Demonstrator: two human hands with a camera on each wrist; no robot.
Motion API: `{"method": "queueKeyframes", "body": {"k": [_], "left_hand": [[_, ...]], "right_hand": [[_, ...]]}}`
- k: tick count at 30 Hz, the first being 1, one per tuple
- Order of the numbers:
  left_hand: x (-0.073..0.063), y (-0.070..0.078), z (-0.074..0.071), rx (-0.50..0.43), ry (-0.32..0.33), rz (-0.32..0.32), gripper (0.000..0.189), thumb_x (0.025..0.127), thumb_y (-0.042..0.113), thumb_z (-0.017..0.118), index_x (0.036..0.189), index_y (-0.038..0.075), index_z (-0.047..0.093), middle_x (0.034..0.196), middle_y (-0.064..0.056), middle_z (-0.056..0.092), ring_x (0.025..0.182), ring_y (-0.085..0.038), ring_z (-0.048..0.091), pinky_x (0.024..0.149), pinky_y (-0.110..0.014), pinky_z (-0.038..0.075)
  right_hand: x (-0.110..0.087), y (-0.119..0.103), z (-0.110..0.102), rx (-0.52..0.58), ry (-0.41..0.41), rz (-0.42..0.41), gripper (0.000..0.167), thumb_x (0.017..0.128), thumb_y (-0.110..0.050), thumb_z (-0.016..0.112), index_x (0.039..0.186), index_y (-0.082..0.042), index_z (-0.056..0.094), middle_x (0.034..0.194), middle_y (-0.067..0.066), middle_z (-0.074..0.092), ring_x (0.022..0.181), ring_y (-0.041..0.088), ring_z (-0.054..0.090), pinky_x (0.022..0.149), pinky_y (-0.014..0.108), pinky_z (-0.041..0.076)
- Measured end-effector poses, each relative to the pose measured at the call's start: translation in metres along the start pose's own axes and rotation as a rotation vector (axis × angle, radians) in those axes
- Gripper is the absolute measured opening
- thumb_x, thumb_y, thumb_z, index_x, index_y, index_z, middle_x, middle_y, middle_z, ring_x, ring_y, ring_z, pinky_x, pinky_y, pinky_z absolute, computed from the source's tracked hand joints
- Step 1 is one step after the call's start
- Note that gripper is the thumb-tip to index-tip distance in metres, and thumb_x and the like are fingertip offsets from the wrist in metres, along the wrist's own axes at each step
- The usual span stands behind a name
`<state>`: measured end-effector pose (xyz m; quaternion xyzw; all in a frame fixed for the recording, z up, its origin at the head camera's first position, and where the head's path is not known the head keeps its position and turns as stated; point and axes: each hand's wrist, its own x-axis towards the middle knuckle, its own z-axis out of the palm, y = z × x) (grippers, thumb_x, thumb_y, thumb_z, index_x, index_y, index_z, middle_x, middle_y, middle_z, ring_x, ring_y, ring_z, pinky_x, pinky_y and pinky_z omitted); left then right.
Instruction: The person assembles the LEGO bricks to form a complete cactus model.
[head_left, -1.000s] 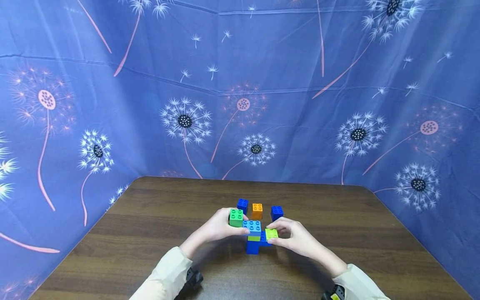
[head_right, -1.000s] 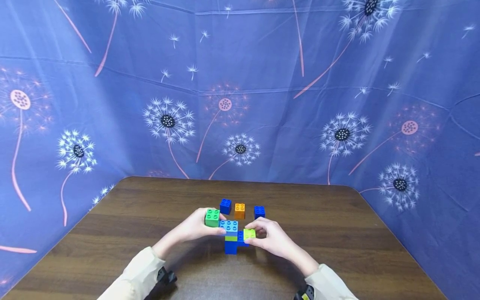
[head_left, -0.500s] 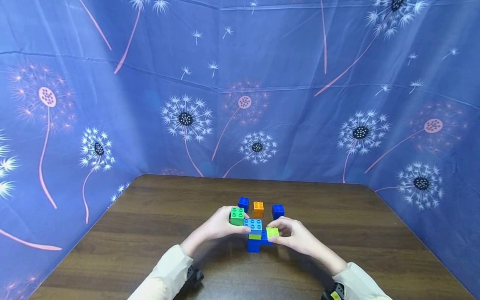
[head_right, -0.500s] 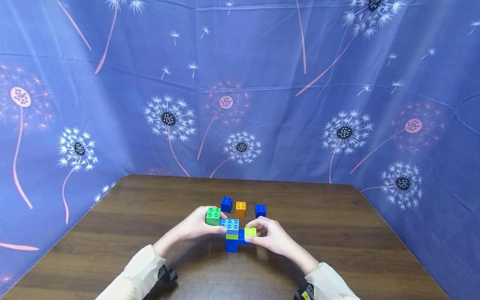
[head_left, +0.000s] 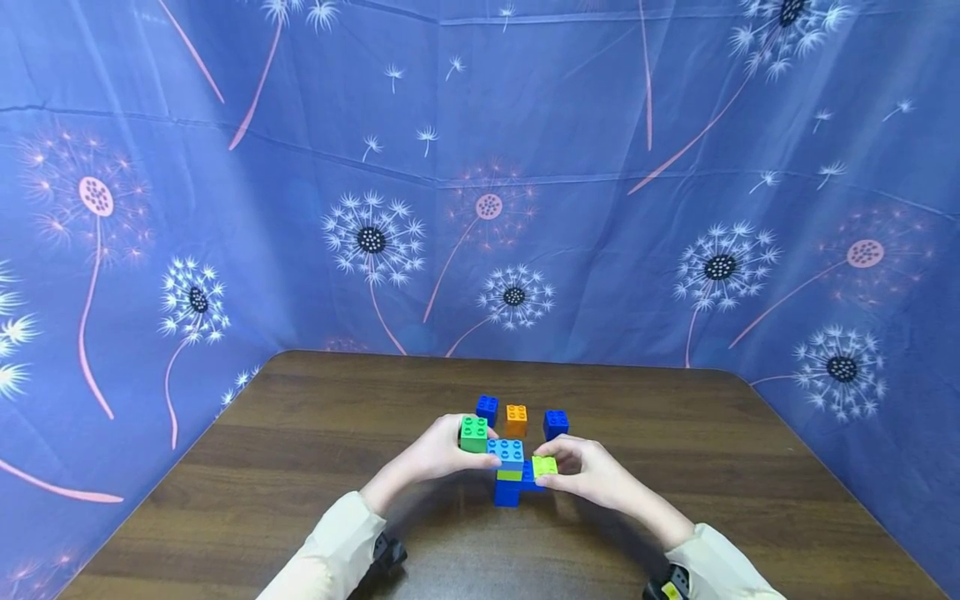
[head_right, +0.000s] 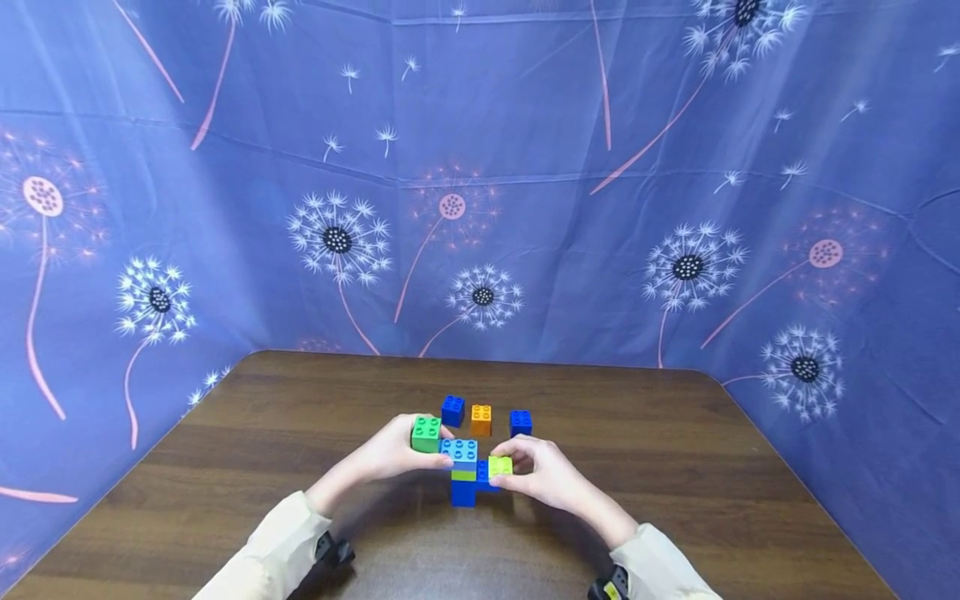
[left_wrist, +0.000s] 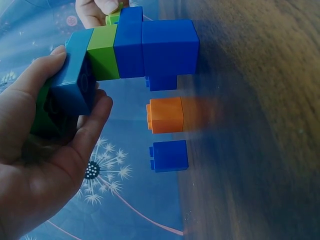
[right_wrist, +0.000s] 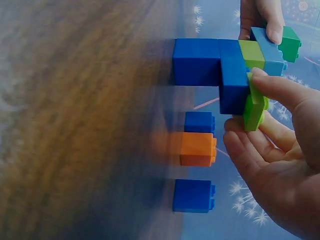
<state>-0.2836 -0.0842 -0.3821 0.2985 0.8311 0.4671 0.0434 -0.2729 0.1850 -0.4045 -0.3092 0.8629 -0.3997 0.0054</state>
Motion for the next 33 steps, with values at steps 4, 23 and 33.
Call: {"method": "queueKeyframes", "body": {"k": [4, 23, 33], "left_hand": [[0.000, 0.001, 0.000, 0.014, 0.000, 0.010, 0.029, 0.080, 0.028, 0.075, 0.100, 0.010, 0.067, 0.076, 0.004, 0.063, 0.061, -0.004, 0.050, 0.057, -0.020, 0.045], [0.000, 0.001, 0.000, 0.037, 0.008, -0.007, 0.030, 0.079, 0.029, 0.075, 0.101, 0.010, 0.067, 0.076, 0.006, 0.063, 0.063, -0.004, 0.050, 0.058, -0.021, 0.044], [-0.001, 0.001, 0.001, 0.026, 0.003, -0.001, 0.031, 0.080, 0.030, 0.075, 0.102, 0.010, 0.067, 0.076, 0.005, 0.063, 0.063, -0.005, 0.049, 0.057, -0.021, 0.043]], "right_hand": [[0.000, -0.002, -0.002, -0.048, -0.006, -0.035, 0.032, 0.084, -0.032, 0.070, 0.107, -0.011, 0.065, 0.100, 0.000, 0.065, 0.089, 0.008, 0.062, 0.079, 0.027, 0.053], [-0.003, -0.003, -0.014, -0.076, 0.047, -0.128, 0.027, 0.087, -0.029, 0.067, 0.108, -0.012, 0.066, 0.104, 0.002, 0.066, 0.092, 0.017, 0.064, 0.081, 0.033, 0.053], [-0.002, 0.001, -0.017, -0.113, 0.092, -0.143, 0.023, 0.086, -0.025, 0.068, 0.106, -0.013, 0.067, 0.103, 0.007, 0.067, 0.091, 0.020, 0.065, 0.081, 0.034, 0.052]]}}
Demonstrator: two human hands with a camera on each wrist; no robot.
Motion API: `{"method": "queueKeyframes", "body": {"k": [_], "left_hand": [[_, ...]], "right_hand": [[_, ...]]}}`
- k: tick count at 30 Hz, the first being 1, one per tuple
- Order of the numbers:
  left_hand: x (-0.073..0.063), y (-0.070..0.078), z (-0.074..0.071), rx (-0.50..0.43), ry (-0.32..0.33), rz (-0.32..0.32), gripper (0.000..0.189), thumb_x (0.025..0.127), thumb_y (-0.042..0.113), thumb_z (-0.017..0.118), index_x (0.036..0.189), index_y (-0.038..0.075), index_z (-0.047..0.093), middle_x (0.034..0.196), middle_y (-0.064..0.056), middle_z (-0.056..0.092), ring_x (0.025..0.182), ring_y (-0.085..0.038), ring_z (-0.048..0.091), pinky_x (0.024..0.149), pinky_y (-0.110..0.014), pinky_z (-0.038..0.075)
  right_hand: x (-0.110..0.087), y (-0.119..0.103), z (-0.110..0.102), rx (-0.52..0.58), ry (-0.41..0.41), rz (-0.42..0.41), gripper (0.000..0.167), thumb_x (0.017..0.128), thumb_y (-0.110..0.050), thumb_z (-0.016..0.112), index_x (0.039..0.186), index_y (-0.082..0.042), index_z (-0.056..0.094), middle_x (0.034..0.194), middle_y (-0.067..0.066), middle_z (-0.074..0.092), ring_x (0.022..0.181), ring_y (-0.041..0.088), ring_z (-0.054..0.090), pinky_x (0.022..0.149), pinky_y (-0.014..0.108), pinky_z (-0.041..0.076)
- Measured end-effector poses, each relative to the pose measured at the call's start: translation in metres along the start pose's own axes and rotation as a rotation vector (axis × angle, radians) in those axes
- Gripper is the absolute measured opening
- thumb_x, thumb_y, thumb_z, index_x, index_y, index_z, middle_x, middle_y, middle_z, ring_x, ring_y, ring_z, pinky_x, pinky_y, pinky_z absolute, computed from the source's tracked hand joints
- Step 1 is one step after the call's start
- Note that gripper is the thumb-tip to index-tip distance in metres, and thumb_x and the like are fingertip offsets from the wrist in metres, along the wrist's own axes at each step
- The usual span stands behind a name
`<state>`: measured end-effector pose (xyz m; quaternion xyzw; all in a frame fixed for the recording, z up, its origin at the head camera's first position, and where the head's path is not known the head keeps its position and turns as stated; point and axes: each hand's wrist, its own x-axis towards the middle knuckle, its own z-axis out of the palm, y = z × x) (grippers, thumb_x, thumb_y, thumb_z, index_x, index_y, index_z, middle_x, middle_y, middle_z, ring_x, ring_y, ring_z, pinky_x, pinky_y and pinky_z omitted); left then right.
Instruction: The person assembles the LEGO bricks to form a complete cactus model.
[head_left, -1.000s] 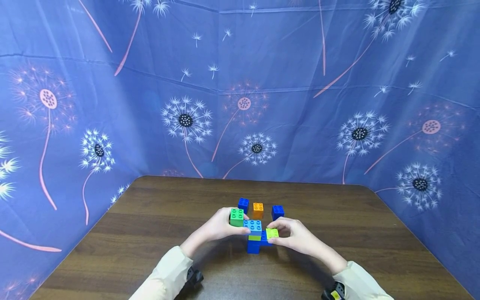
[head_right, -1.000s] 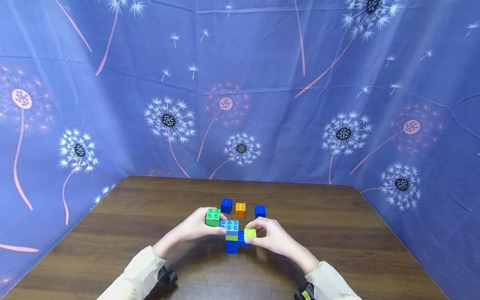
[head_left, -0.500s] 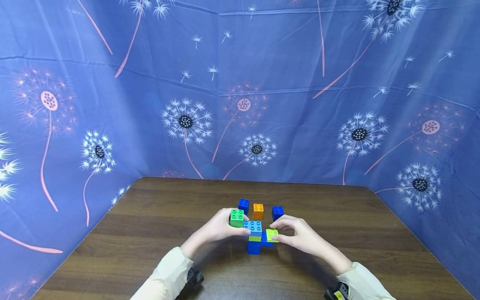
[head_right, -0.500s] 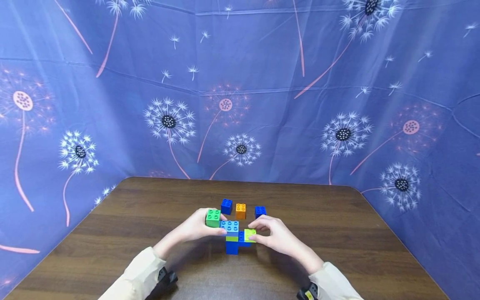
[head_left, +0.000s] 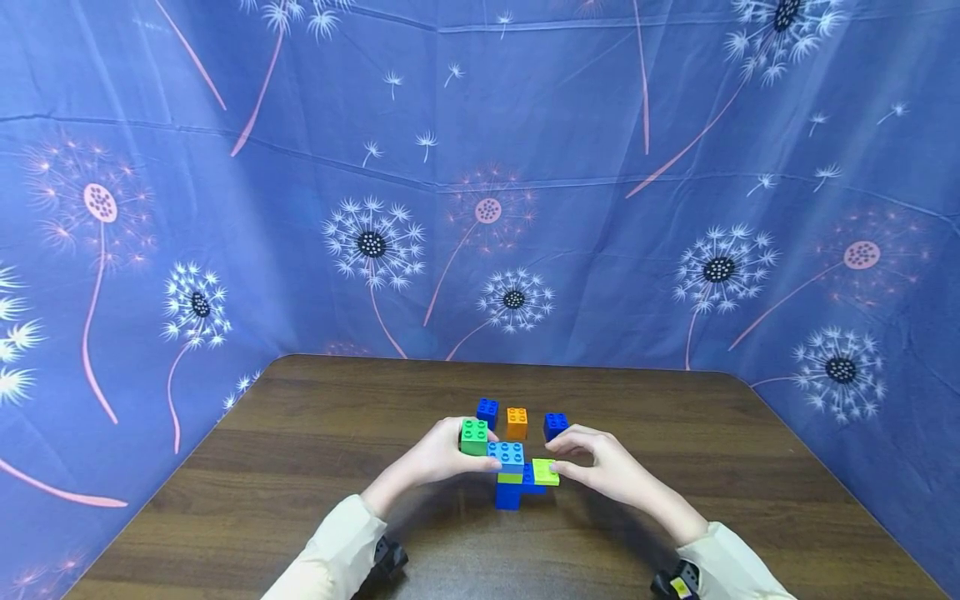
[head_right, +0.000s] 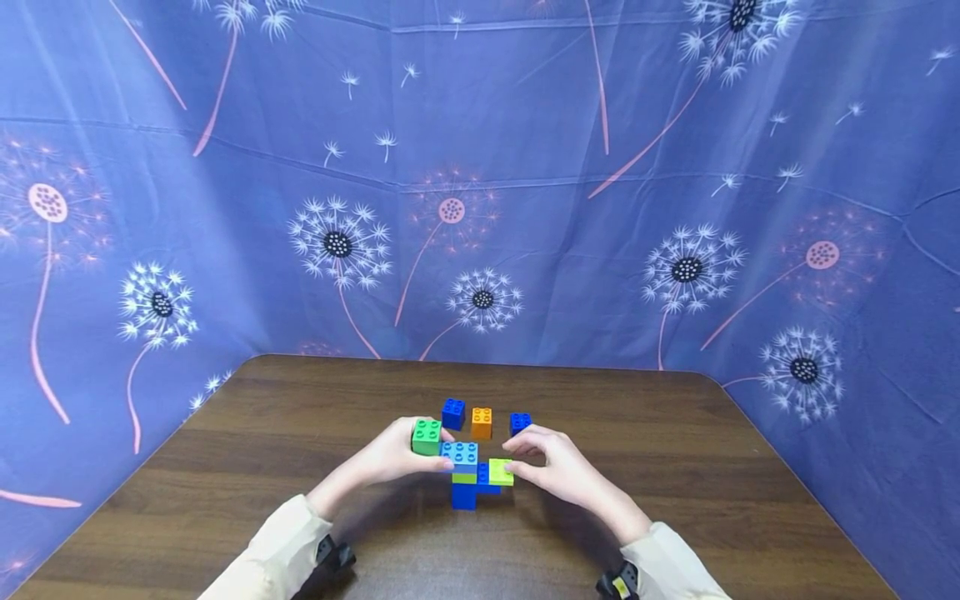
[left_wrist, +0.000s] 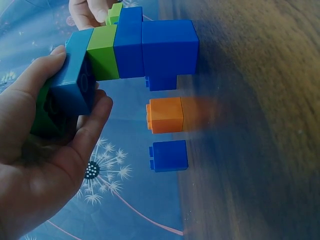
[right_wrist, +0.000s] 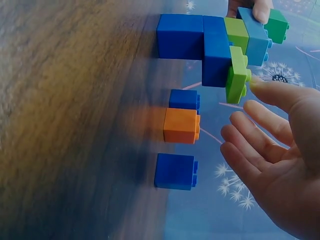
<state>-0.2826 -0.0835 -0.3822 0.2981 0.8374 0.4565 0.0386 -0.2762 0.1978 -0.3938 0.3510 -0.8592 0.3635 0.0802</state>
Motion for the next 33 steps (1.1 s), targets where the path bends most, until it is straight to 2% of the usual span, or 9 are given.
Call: {"method": "queueKeyframes", "body": {"k": [6, 16, 19, 23, 27, 33], "left_hand": [[0.000, -0.001, 0.001, 0.003, -0.003, 0.010, 0.031, 0.080, 0.029, 0.075, 0.102, 0.010, 0.066, 0.075, 0.005, 0.062, 0.062, -0.004, 0.048, 0.056, -0.020, 0.042], [0.001, 0.001, 0.000, 0.009, -0.006, 0.008, 0.030, 0.080, 0.028, 0.075, 0.101, 0.009, 0.067, 0.071, 0.005, 0.059, 0.060, -0.003, 0.045, 0.055, -0.019, 0.039], [0.001, 0.001, 0.000, 0.011, -0.004, 0.004, 0.029, 0.080, 0.028, 0.075, 0.101, 0.010, 0.067, 0.071, 0.006, 0.059, 0.060, -0.003, 0.045, 0.055, -0.019, 0.039], [0.001, 0.000, 0.000, 0.014, -0.001, 0.003, 0.029, 0.080, 0.028, 0.075, 0.101, 0.010, 0.067, 0.071, 0.006, 0.059, 0.060, -0.003, 0.045, 0.056, -0.019, 0.039], [0.000, 0.000, -0.001, 0.008, -0.003, 0.006, 0.029, 0.079, 0.028, 0.075, 0.101, 0.010, 0.067, 0.070, 0.006, 0.058, 0.060, -0.003, 0.045, 0.055, -0.019, 0.039], [0.000, 0.000, 0.000, -0.004, -0.002, 0.006, 0.029, 0.079, 0.028, 0.075, 0.101, 0.010, 0.066, 0.072, 0.006, 0.060, 0.061, -0.004, 0.046, 0.056, -0.019, 0.040]], "right_hand": [[0.000, 0.004, 0.000, -0.020, 0.013, 0.014, 0.025, 0.086, -0.028, 0.068, 0.108, -0.015, 0.066, 0.103, 0.006, 0.067, 0.093, 0.023, 0.064, 0.081, 0.034, 0.052], [0.002, 0.015, -0.003, -0.042, 0.039, 0.049, 0.029, 0.085, -0.032, 0.068, 0.108, -0.014, 0.066, 0.101, 0.003, 0.067, 0.093, 0.021, 0.064, 0.082, 0.032, 0.052], [0.004, 0.016, -0.004, -0.044, 0.045, 0.053, 0.028, 0.086, -0.030, 0.068, 0.108, -0.014, 0.066, 0.101, 0.001, 0.067, 0.093, 0.023, 0.064, 0.083, 0.035, 0.052], [0.006, 0.020, -0.004, -0.047, 0.043, 0.067, 0.031, 0.086, -0.030, 0.068, 0.109, -0.011, 0.066, 0.103, 0.006, 0.066, 0.094, 0.025, 0.064, 0.085, 0.037, 0.051], [0.008, 0.023, -0.005, -0.067, 0.057, 0.067, 0.034, 0.085, -0.030, 0.068, 0.110, -0.006, 0.065, 0.103, 0.008, 0.066, 0.094, 0.024, 0.064, 0.085, 0.038, 0.051], [0.011, 0.027, -0.005, -0.085, 0.083, 0.071, 0.035, 0.085, -0.028, 0.069, 0.111, -0.006, 0.065, 0.106, 0.007, 0.066, 0.097, 0.024, 0.064, 0.086, 0.042, 0.050]]}}
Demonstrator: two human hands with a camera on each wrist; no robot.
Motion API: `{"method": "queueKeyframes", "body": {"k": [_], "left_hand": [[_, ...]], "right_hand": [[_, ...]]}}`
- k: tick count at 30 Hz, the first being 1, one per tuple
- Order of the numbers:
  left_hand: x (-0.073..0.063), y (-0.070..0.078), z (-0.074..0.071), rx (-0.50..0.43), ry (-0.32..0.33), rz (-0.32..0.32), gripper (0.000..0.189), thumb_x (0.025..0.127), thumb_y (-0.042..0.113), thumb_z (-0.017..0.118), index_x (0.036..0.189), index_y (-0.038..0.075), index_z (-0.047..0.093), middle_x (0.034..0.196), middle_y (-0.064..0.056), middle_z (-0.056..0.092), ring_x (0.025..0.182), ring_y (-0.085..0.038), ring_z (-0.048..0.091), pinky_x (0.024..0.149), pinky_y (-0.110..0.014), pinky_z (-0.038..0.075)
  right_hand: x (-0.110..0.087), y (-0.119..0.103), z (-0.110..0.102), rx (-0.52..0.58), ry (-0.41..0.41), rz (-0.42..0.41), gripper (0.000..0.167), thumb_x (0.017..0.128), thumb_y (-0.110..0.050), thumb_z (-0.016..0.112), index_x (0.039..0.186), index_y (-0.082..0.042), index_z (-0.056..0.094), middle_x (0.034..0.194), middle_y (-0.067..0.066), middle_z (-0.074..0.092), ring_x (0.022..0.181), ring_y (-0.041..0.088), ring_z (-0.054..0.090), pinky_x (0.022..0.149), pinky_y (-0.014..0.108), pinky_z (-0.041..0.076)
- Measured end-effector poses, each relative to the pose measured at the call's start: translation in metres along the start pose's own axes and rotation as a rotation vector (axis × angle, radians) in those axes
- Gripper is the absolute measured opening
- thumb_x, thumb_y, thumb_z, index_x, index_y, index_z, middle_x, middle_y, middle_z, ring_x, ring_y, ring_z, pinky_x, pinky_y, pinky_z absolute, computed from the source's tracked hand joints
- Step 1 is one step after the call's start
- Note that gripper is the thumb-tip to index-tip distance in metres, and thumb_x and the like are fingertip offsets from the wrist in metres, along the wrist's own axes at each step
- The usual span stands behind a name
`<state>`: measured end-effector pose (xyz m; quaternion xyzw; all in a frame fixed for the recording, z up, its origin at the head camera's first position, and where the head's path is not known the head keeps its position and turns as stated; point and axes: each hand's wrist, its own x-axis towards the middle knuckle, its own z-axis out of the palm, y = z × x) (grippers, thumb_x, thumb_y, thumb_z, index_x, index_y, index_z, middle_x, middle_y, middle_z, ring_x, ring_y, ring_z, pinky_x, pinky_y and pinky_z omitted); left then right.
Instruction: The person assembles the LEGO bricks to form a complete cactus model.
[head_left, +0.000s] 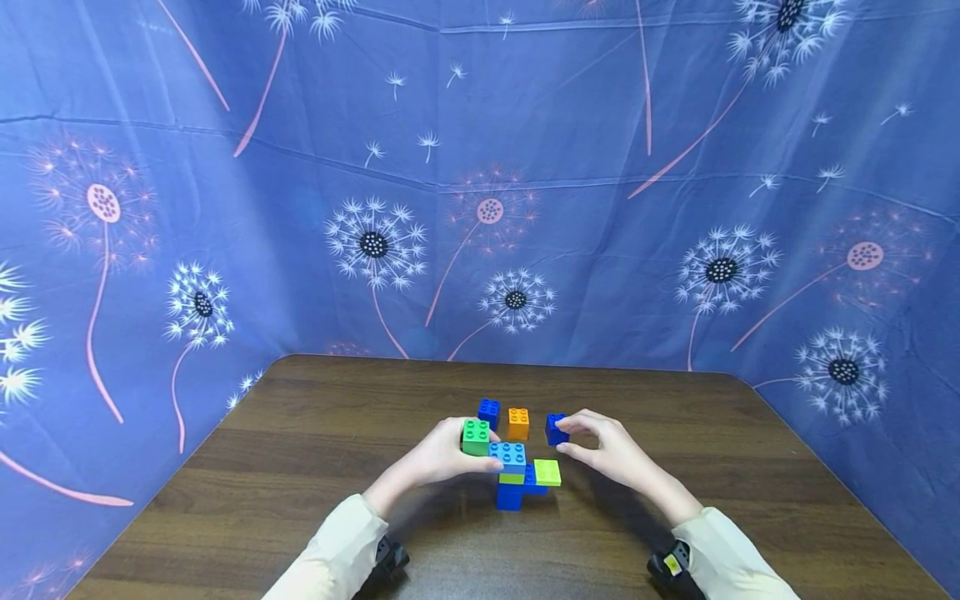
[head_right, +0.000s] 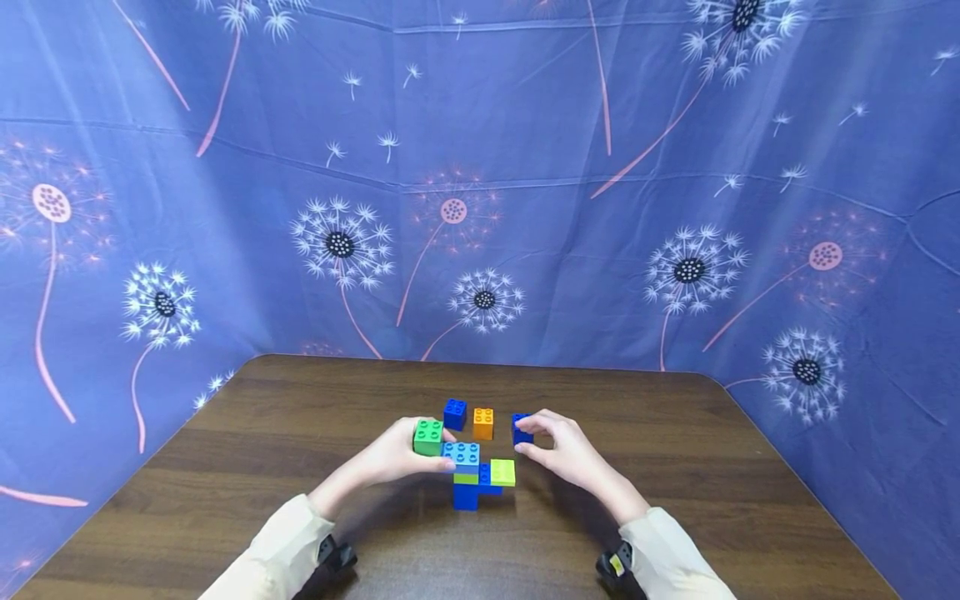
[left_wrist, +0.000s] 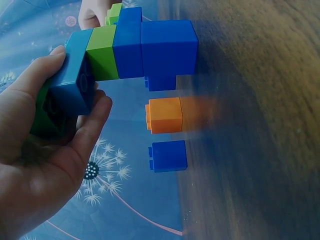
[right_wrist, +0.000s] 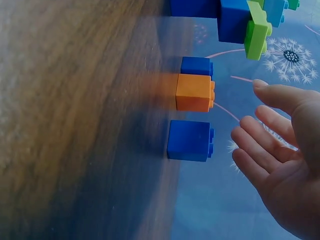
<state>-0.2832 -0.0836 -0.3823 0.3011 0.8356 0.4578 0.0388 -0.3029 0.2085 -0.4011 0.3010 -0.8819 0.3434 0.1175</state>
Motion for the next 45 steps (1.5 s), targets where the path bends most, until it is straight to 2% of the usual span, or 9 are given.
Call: {"method": "queueKeyframes", "body": {"k": [11, 21, 29, 34, 45], "left_hand": [[-0.001, -0.001, 0.000, -0.014, 0.002, -0.006, 0.030, 0.079, 0.029, 0.076, 0.101, 0.010, 0.066, 0.075, 0.006, 0.062, 0.063, -0.005, 0.049, 0.057, -0.020, 0.042], [-0.001, 0.000, 0.001, -0.017, 0.006, -0.002, 0.030, 0.079, 0.029, 0.076, 0.100, 0.010, 0.067, 0.073, 0.006, 0.061, 0.061, -0.004, 0.048, 0.056, -0.019, 0.041], [0.000, 0.000, 0.001, 0.009, 0.018, 0.018, 0.031, 0.078, 0.028, 0.076, 0.100, 0.008, 0.067, 0.072, 0.005, 0.060, 0.061, -0.003, 0.047, 0.056, -0.019, 0.041], [0.000, -0.001, 0.002, 0.000, 0.009, 0.006, 0.031, 0.079, 0.029, 0.076, 0.101, 0.009, 0.067, 0.072, 0.006, 0.060, 0.061, -0.003, 0.047, 0.056, -0.019, 0.041], [-0.001, -0.001, 0.002, -0.006, 0.011, -0.003, 0.030, 0.079, 0.029, 0.076, 0.101, 0.010, 0.067, 0.078, 0.006, 0.064, 0.065, -0.005, 0.051, 0.060, -0.021, 0.044]], "right_hand": [[0.008, 0.005, 0.002, -0.031, 0.045, -0.043, 0.033, 0.083, -0.019, 0.072, 0.111, -0.003, 0.065, 0.104, 0.008, 0.066, 0.098, 0.026, 0.064, 0.088, 0.043, 0.050], [0.015, 0.011, 0.008, -0.019, 0.041, 0.027, 0.042, 0.082, -0.020, 0.072, 0.118, -0.002, 0.060, 0.111, 0.013, 0.064, 0.100, 0.029, 0.062, 0.089, 0.045, 0.048], [0.022, 0.019, 0.010, -0.031, 0.028, 0.058, 0.040, 0.084, -0.019, 0.071, 0.118, -0.002, 0.060, 0.112, 0.013, 0.063, 0.103, 0.032, 0.061, 0.091, 0.045, 0.047], [0.025, 0.023, 0.012, -0.033, 0.036, 0.059, 0.041, 0.083, -0.018, 0.071, 0.117, 0.002, 0.060, 0.110, 0.015, 0.063, 0.101, 0.032, 0.061, 0.090, 0.046, 0.047], [0.027, 0.034, 0.017, -0.024, 0.006, 0.139, 0.045, 0.082, -0.021, 0.072, 0.119, 0.003, 0.059, 0.114, 0.016, 0.061, 0.105, 0.034, 0.060, 0.092, 0.048, 0.046]]}}
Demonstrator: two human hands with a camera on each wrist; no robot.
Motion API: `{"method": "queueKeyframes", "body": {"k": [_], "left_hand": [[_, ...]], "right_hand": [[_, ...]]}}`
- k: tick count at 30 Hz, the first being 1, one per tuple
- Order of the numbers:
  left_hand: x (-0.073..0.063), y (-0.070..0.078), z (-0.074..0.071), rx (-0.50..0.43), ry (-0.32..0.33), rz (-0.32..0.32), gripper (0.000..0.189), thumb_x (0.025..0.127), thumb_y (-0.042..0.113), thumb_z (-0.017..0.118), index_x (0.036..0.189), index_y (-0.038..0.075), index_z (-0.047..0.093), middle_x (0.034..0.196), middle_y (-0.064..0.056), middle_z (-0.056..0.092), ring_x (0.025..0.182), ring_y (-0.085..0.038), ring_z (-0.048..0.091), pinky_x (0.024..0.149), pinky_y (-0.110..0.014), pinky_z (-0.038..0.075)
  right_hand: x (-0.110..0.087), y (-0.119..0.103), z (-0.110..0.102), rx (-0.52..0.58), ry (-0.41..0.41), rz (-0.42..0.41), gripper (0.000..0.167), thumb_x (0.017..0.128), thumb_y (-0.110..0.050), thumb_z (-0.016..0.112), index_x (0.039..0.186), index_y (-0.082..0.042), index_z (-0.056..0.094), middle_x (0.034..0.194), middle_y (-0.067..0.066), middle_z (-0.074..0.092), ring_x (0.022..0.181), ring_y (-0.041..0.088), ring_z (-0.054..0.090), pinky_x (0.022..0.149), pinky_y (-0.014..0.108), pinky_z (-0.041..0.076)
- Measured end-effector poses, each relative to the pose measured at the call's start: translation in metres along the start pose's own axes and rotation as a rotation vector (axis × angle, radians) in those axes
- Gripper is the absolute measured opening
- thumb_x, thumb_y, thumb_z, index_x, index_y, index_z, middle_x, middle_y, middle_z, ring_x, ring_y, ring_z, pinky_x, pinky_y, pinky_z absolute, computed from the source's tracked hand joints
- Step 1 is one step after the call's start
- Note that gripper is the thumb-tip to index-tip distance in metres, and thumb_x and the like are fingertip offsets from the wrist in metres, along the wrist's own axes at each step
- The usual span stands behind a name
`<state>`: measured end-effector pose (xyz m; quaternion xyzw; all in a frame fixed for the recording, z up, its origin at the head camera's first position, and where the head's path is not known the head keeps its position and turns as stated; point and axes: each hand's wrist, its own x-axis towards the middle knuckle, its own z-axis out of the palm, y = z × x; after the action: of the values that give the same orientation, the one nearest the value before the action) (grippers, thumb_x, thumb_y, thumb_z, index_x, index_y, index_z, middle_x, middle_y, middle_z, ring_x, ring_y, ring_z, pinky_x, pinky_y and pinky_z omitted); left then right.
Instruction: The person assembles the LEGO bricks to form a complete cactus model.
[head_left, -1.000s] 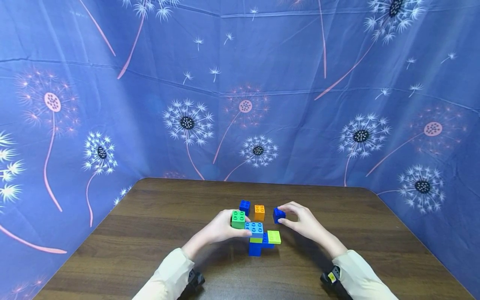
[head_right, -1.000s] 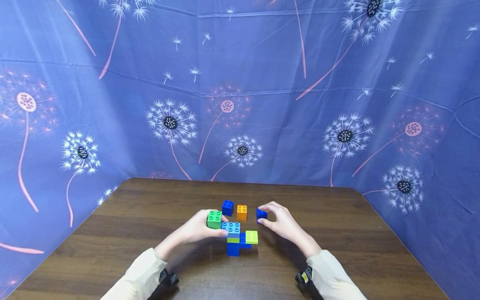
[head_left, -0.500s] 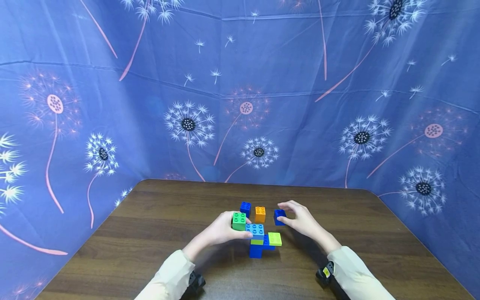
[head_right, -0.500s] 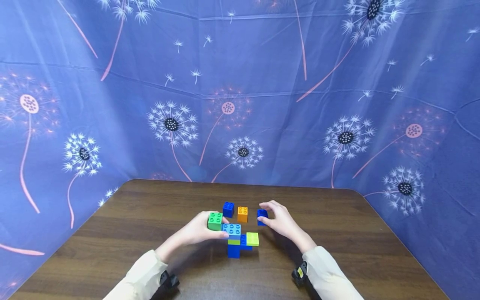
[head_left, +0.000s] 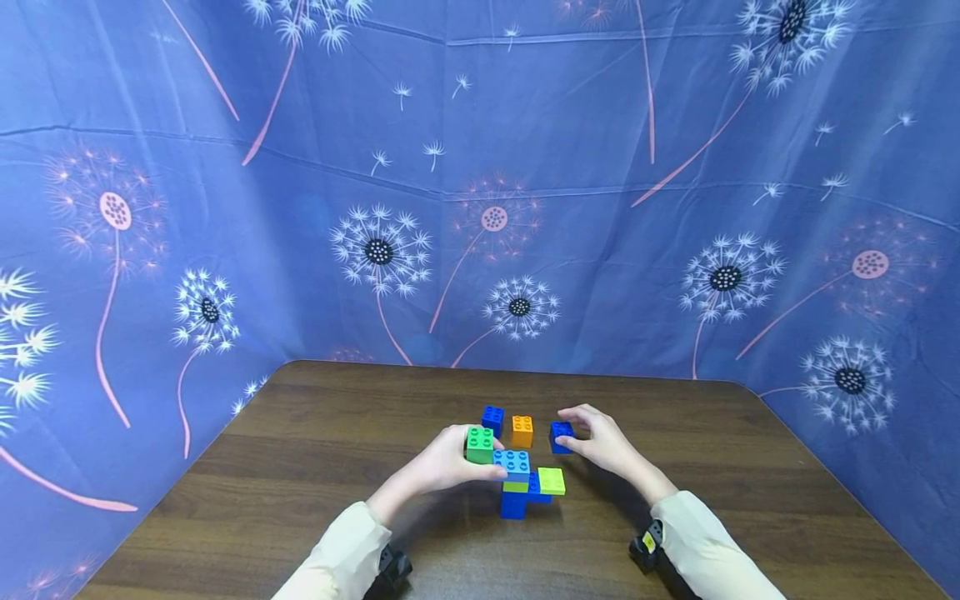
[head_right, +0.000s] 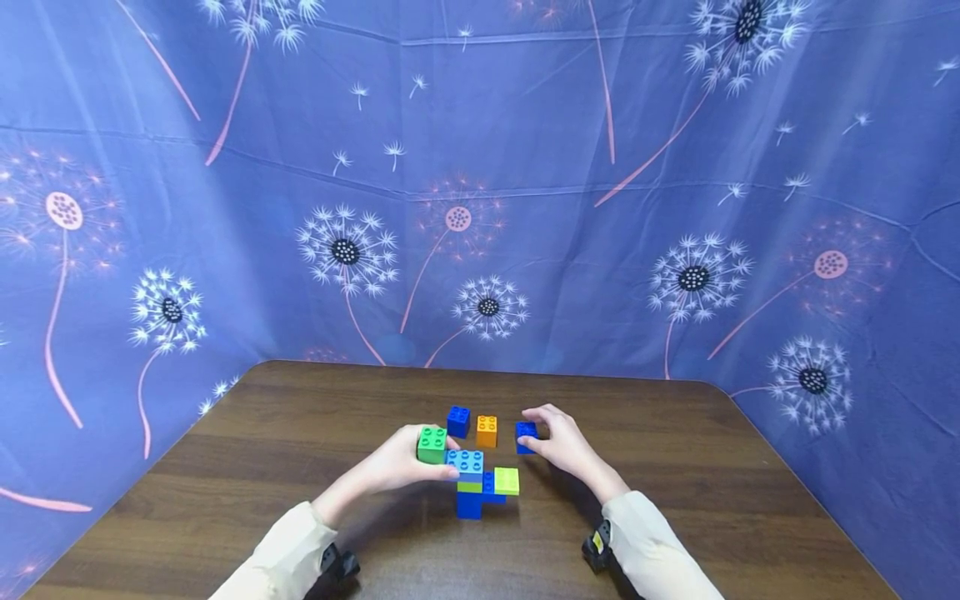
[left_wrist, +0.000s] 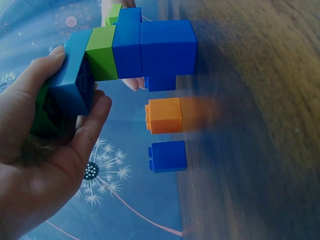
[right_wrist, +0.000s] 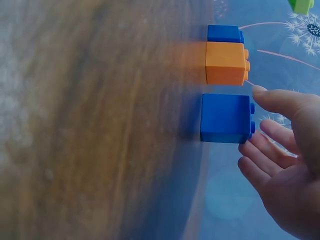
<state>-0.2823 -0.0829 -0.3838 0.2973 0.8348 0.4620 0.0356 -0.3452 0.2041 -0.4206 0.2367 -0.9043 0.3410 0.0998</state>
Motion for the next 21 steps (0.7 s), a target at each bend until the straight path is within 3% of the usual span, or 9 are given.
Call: {"method": "queueKeyframes", "body": {"k": [7, 21], "left_hand": [[0.0002, 0.0002, 0.0005, -0.007, -0.001, -0.010, 0.030, 0.079, 0.027, 0.076, 0.101, 0.009, 0.067, 0.078, 0.004, 0.064, 0.065, -0.006, 0.051, 0.060, -0.021, 0.044], [0.0004, -0.0004, 0.0008, -0.019, -0.001, -0.015, 0.030, 0.079, 0.028, 0.076, 0.101, 0.010, 0.066, 0.077, 0.005, 0.064, 0.065, -0.005, 0.051, 0.059, -0.021, 0.044]], "right_hand": [[0.0003, 0.0013, 0.0013, -0.018, -0.012, 0.003, 0.045, 0.082, -0.019, 0.072, 0.120, 0.002, 0.059, 0.115, 0.014, 0.061, 0.106, 0.034, 0.060, 0.092, 0.047, 0.047], [-0.0014, 0.0048, 0.0006, -0.016, -0.012, 0.000, 0.034, 0.079, -0.015, 0.074, 0.108, 0.001, 0.066, 0.095, 0.005, 0.061, 0.090, 0.025, 0.062, 0.082, 0.042, 0.052]]}}
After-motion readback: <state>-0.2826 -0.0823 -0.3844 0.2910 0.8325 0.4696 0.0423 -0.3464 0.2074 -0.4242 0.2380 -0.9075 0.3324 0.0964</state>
